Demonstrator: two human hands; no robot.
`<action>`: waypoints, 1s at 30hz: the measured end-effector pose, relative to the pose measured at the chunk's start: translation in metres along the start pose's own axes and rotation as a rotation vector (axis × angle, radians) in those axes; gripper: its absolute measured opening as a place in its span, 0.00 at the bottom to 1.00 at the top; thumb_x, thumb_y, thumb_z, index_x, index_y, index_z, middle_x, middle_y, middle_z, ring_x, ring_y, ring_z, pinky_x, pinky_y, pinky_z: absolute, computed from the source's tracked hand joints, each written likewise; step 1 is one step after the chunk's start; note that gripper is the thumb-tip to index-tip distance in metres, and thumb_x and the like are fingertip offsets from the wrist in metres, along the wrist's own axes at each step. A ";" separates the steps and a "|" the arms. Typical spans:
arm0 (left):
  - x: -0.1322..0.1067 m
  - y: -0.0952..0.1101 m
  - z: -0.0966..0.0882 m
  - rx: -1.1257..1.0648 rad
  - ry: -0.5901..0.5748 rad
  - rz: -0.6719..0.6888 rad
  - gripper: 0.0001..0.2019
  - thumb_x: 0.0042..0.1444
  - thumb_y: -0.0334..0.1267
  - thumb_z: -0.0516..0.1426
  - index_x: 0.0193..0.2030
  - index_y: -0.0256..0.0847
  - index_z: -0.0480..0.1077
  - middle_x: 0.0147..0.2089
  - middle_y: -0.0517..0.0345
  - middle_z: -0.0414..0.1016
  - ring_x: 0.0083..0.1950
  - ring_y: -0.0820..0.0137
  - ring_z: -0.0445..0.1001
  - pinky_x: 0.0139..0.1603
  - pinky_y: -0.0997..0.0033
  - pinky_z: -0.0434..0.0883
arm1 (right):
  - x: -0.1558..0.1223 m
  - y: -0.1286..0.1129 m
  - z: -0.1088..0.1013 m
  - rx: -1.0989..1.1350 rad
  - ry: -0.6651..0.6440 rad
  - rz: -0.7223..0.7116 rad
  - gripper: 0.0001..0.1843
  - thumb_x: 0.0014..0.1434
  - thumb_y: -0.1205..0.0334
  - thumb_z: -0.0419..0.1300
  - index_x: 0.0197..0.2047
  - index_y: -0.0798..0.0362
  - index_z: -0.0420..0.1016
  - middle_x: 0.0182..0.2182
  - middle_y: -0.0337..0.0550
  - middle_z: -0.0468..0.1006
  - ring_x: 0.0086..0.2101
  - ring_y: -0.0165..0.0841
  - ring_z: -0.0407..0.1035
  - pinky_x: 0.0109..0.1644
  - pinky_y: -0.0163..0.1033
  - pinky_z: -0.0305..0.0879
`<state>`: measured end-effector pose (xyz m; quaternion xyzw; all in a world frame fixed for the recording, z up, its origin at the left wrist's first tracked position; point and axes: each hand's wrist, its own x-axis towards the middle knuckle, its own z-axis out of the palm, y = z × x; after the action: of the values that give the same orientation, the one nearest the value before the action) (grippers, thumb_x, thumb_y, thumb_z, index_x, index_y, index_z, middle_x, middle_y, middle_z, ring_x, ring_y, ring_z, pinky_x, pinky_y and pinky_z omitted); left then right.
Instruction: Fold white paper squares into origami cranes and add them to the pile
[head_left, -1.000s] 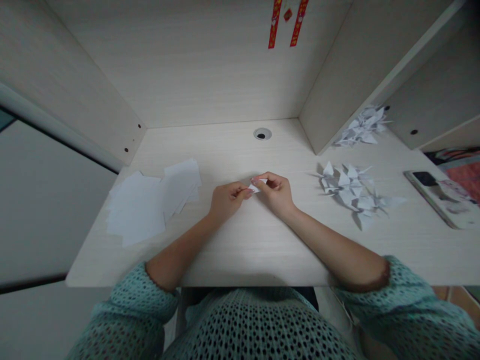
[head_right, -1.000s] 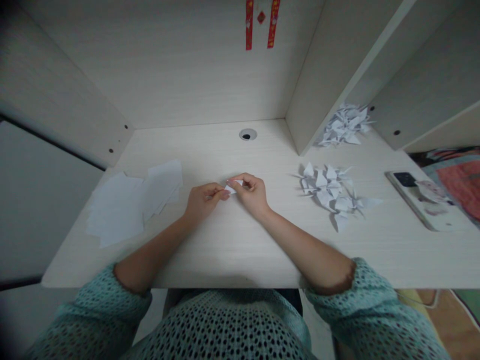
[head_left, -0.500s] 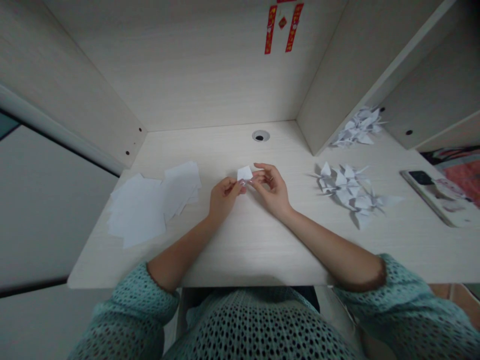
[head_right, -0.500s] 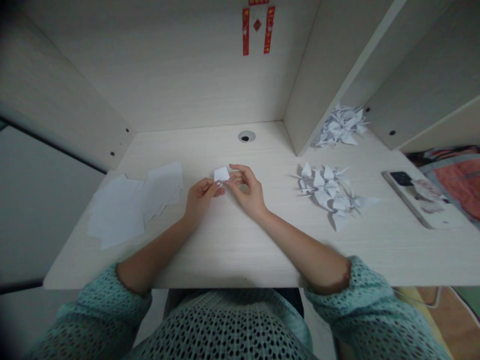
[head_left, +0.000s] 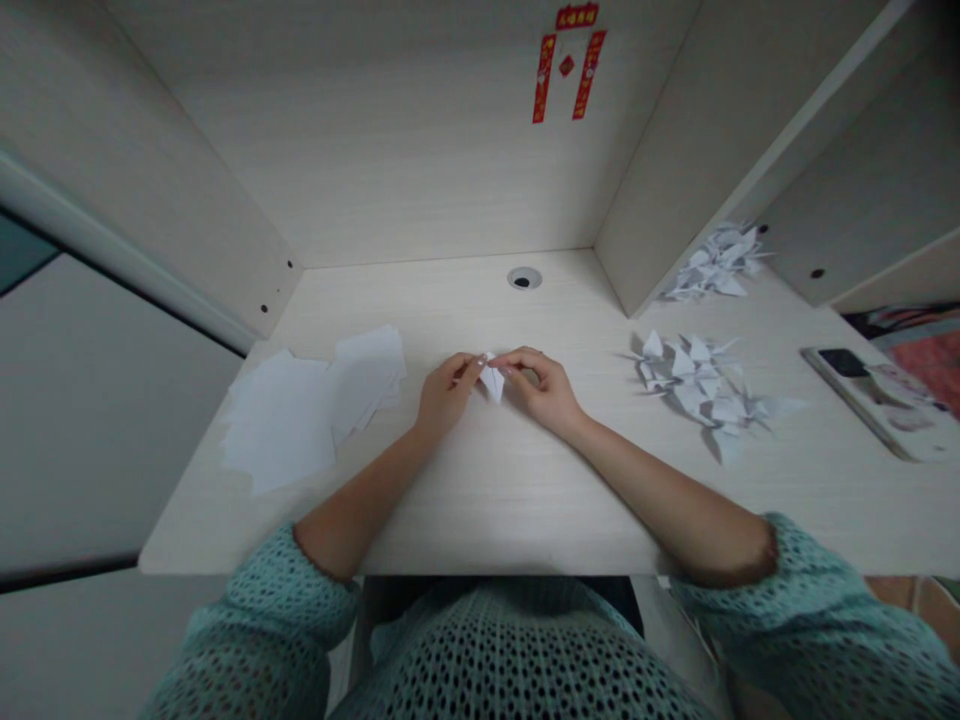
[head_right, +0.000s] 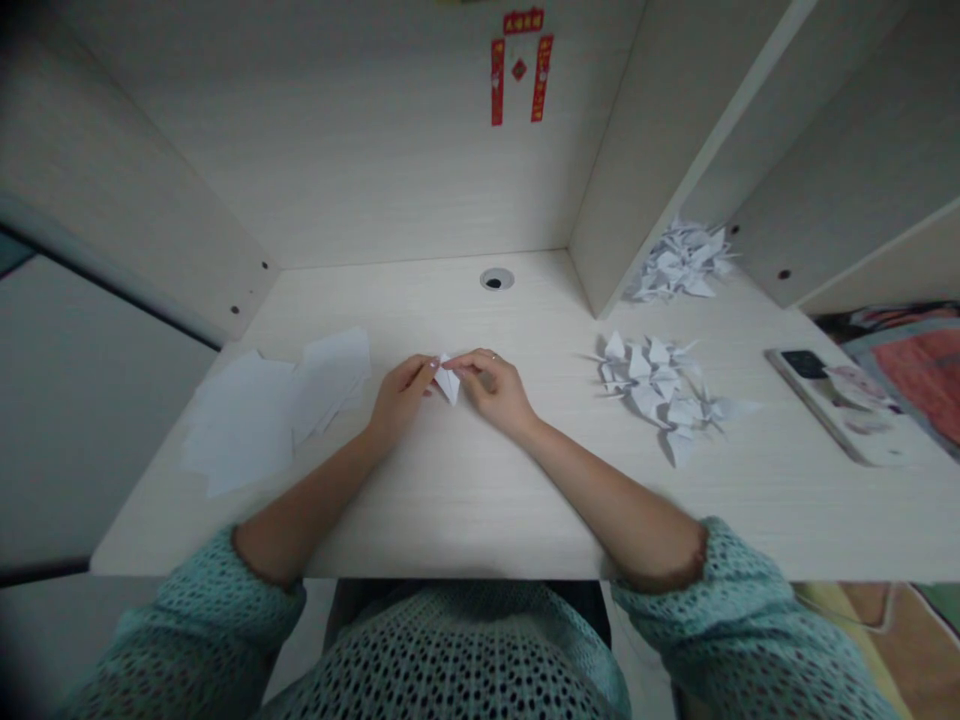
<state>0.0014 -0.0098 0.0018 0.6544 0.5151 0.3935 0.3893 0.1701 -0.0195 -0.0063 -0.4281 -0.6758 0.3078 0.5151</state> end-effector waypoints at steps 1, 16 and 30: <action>0.000 -0.001 0.000 -0.006 0.005 -0.006 0.17 0.57 0.51 0.52 0.35 0.41 0.74 0.31 0.58 0.76 0.32 0.71 0.73 0.33 0.75 0.69 | 0.000 0.000 0.000 -0.016 -0.017 -0.012 0.09 0.60 0.61 0.56 0.38 0.49 0.78 0.34 0.42 0.78 0.38 0.34 0.70 0.45 0.42 0.65; 0.003 0.003 -0.002 -0.274 0.057 -0.125 0.16 0.52 0.51 0.58 0.34 0.40 0.77 0.32 0.57 0.79 0.32 0.71 0.76 0.32 0.75 0.71 | 0.001 0.005 0.004 0.120 0.118 0.136 0.08 0.57 0.56 0.60 0.36 0.51 0.70 0.30 0.39 0.75 0.31 0.31 0.69 0.37 0.37 0.65; 0.006 0.000 -0.001 -0.437 0.190 -0.217 0.17 0.48 0.50 0.61 0.36 0.38 0.72 0.30 0.56 0.79 0.30 0.69 0.79 0.33 0.72 0.75 | -0.006 -0.004 -0.001 -0.382 0.004 -0.252 0.16 0.59 0.61 0.59 0.50 0.39 0.76 0.52 0.46 0.69 0.50 0.41 0.62 0.49 0.50 0.67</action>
<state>0.0010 -0.0042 0.0030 0.4560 0.5194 0.5109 0.5112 0.1702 -0.0267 -0.0053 -0.4307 -0.7688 0.1065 0.4604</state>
